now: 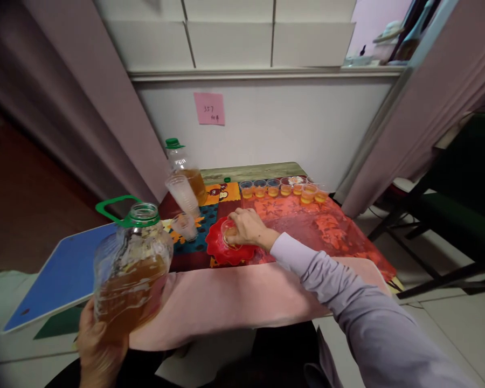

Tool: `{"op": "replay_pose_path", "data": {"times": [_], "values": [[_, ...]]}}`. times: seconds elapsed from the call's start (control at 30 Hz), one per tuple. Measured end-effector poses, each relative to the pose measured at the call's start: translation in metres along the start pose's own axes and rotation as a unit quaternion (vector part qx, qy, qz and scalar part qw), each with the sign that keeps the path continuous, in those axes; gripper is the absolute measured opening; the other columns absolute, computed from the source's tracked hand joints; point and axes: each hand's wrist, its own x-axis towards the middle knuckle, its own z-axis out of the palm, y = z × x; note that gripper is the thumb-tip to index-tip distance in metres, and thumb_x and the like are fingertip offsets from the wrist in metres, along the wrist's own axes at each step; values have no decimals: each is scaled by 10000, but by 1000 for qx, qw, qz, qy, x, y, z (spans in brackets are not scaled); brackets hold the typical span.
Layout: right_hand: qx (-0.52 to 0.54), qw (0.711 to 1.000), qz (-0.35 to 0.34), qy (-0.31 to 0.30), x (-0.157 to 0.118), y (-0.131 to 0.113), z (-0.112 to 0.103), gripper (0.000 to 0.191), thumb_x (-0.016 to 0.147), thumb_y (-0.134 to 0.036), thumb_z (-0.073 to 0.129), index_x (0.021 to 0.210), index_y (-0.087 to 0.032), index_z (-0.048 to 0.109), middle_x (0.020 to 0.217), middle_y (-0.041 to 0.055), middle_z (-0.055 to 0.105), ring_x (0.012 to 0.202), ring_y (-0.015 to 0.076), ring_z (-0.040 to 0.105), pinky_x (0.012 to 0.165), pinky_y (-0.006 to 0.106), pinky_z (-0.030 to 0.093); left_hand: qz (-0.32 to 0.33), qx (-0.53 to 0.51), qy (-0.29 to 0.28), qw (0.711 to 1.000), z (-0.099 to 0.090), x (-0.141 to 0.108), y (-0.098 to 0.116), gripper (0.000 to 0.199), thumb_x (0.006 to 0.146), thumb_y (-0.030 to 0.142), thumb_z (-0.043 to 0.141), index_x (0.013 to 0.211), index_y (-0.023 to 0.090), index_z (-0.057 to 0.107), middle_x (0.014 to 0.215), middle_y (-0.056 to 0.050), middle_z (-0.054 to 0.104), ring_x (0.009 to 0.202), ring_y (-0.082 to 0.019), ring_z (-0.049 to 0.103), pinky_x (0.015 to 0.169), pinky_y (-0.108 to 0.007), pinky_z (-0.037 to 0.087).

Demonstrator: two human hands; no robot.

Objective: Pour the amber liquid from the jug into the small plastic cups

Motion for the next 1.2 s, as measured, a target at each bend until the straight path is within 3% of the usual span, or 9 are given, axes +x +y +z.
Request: {"op": "replay_pose_path", "data": {"times": [0.13, 0.2, 0.3, 0.37, 0.47, 0.6, 0.77, 1.07, 1.2], "values": [[85, 991, 41, 94, 4, 39, -21, 477, 997, -523, 774, 1312, -165, 786, 1281, 167, 835, 1123, 310, 795, 975, 392, 583, -12, -6, -3, 1000, 0, 1, 2, 990, 337, 598, 1067, 1208, 258, 741, 1093, 0, 733, 898, -212, 618, 801, -351, 584], [99, 983, 82, 130, 6, 70, -33, 542, 981, -533, 773, 1382, -169, 746, 1320, 171, 831, 1141, 315, 798, 968, 388, 586, -19, -9, 1, 1000, 0, 2, 2, 985, 323, 580, 1066, 1200, 264, 748, 1094, 0, 734, 895, -215, 615, 780, -345, 582], [40, 973, 161, 159, 8, 123, -42, 671, 928, -537, 802, 1450, -135, 669, 1308, 217, 825, 1175, 371, 788, 992, 443, 585, -23, -12, 4, 1000, 1, 1, 4, 981, 322, 558, 1057, 1209, 269, 753, 1112, -8, 739, 916, -230, 624, 781, -349, 585], [-11, 966, 206, 153, 7, 157, -40, 672, 906, -541, 805, 1421, -137, 655, 1284, 235, 826, 1208, 416, 776, 1071, 525, 555, -22, -13, 4, 1000, 2, -1, 5, 993, 328, 566, 1050, 1228, 273, 747, 1131, -9, 742, 939, -239, 631, 800, -355, 585], [-52, 954, 261, 136, 4, 201, -31, 679, 916, -531, 783, 1451, -150, 611, 1332, 243, 815, 1318, 457, 736, 1249, 672, 392, -24, -8, 3, 1000, 4, -3, 7, 978, 375, 572, 1036, 1256, 277, 731, 1166, -7, 741, 966, -238, 636, 836, -361, 580], [-70, 938, 318, 119, 2, 241, -18, 774, 927, -557, 774, 1532, -144, 524, 1404, 280, 774, 1425, 474, 673, 1312, 751, 251, -23, -8, 15, 1000, 4, -4, 6, 954, 377, 565, 1026, 1236, 277, 727, 1156, -3, 740, 961, -234, 633, 845, -365, 571], [-80, 932, 336, 108, 6, 262, -3, 776, 934, -584, 773, 1509, -134, 512, 1431, 305, 737, 1459, 473, 652, 1338, 749, 223, -20, -1, 7, 1000, 0, -3, 5, 897, 426, 548, 1012, 1239, 299, 725, 1156, 2, 744, 964, -241, 634, 864, -384, 565], [-82, 931, 338, 113, 10, 276, 9, 717, 945, -544, 747, 1485, -125, 531, 1455, 312, 730, 1462, 480, 648, 1338, 784, 198, -27, 6, 13, 1000, -3, -2, 4, 978, 354, 615, 1029, 1231, 299, 736, 1153, -10, 740, 952, -244, 635, 837, -385, 589], [-79, 930, 335, 131, 10, 277, 10, 720, 944, -564, 742, 1484, -127, 554, 1434, 325, 734, 1415, 458, 667, 1320, 729, 233, -19, 16, 14, 1000, -3, -2, 3, 962, 363, 635, 1023, 1219, 312, 726, 1169, -14, 743, 962, -257, 650, 830, -400, 605]]}}
